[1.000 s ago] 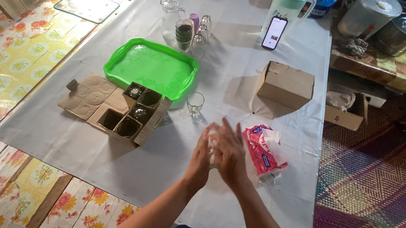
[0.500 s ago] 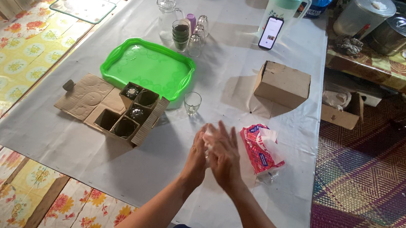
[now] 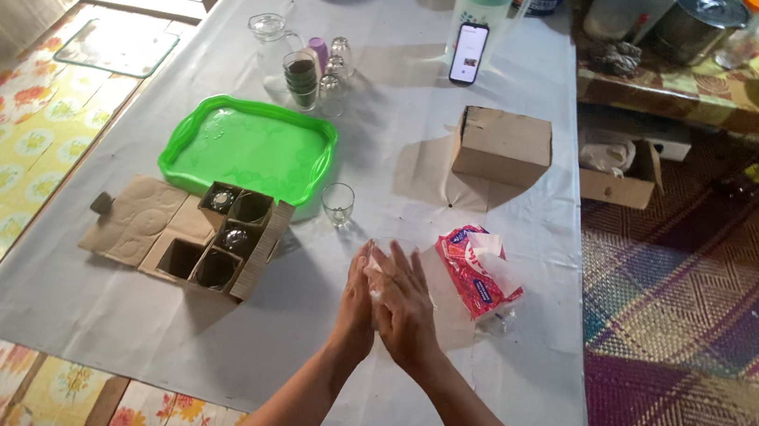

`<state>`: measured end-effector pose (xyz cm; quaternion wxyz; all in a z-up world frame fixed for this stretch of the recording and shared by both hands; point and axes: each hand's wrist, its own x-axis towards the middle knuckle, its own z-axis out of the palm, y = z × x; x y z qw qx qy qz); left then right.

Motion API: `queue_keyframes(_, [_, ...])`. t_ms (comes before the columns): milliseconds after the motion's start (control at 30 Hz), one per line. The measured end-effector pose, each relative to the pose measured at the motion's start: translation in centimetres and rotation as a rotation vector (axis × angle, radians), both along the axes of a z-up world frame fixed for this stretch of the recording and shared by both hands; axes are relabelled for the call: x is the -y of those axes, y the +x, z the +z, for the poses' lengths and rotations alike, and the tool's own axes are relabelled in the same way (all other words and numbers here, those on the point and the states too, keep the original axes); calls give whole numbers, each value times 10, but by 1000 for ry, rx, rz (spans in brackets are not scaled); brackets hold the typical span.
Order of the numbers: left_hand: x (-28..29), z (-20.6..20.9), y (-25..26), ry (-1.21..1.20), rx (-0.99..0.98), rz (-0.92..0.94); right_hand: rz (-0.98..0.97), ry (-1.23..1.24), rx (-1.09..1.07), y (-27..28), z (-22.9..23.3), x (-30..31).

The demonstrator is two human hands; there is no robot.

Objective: The person wipes glass cups with paper and places them into a cardboard divider. They move a green plastic tray and handle pieces of paper while organizing the glassware on a table.

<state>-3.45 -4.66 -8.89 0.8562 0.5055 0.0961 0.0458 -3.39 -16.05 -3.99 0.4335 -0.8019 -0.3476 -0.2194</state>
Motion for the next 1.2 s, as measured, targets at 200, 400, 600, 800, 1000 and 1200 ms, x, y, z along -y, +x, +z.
queue_keyframes(200, [6, 20, -6, -101, -242, -205, -250, 71, -87, 57, 4, 17])
queue_keyframes(400, [0, 25, 17, -54, -146, -163, -240, 2, 18, 37, 21, 2])
queue_keyframes(600, [-18, 17, 25, -30, 20, -163, -132, -73, 39, 26, 21, -16])
queue_keyframes(800, [-10, 28, 21, 267, -184, -189, -420, 280, -838, 80, -4, -5])
queue_keyframes(1000, [-36, 38, 23, -149, -153, -318, -26, 919, -692, 88, -24, 12])
queue_keyframes(1200, [-46, 37, 27, -310, -242, -587, -259, 773, -911, 77, -4, -9])
